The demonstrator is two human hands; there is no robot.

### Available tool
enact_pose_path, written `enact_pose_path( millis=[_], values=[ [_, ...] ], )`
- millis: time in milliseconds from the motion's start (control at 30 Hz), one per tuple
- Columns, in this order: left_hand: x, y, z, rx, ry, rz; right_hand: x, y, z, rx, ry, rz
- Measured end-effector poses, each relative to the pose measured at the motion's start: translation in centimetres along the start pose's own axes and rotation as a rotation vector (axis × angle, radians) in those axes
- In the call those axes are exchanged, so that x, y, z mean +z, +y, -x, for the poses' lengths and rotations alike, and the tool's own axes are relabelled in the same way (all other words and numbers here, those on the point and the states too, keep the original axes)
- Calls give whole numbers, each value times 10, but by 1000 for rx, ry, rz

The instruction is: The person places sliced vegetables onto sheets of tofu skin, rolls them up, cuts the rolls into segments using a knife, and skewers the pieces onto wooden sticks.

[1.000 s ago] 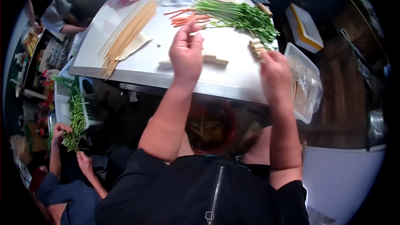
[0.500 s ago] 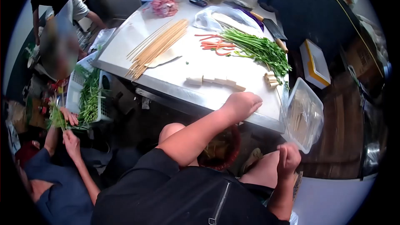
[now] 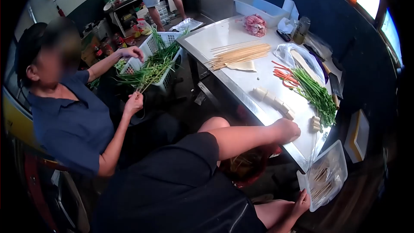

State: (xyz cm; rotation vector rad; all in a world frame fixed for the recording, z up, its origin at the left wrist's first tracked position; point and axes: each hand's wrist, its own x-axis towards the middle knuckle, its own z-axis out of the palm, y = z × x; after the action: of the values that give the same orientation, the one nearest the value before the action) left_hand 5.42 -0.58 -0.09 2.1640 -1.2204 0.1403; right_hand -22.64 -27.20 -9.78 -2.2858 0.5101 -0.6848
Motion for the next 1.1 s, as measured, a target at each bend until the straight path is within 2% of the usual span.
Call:
enact_pose_path(
  millis=[167, 267, 333, 400, 500, 567, 667, 700, 733, 767, 800, 833, 867, 1100],
  values=[
    [13, -6, -1, 32, 88, -48, 14, 34, -10, 38, -50, -82],
    [7, 0, -2, -19, 28, -72, 18, 35, -10, 36, -95, -102],
    [8, -1, -3, -19, 26, -74, 20, 25, -9, -3, -104, -104],
    [9, -2, -2, -19, 23, -75, 18, 11, -9, -45, -136, 97],
    [7, -3, -1, 8, 56, -56, 18, -2, -9, -57, -176, 116],
    [16, -12, -2, 34, 50, -154, 20, -24, -9, -66, -205, 137],
    [34, -43, 3, 26, 57, -131, 15, -73, -7, 31, -207, 139],
    [25, -35, 4, -22, 22, -92, 9, -84, -9, 109, -267, 163],
    [23, -33, 4, 21, 76, -33, 3, -92, -9, 155, -281, 172],
    [7, -13, 2, 1, 33, -57, -1, -101, -7, 197, -230, 172],
    [7, -9, 0, 41, 109, -3, 1, -98, -5, 134, -169, 164],
    [6, -3, -3, -2, 84, -31, 11, -78, -2, 15, -109, 154],
    [-6, 11, 1, -75, 51, -33, 10, -85, 4, -2, -69, 156],
    [-11, 16, 1, -78, 31, -41, 13, -79, 9, -43, -25, 130]
  ],
)
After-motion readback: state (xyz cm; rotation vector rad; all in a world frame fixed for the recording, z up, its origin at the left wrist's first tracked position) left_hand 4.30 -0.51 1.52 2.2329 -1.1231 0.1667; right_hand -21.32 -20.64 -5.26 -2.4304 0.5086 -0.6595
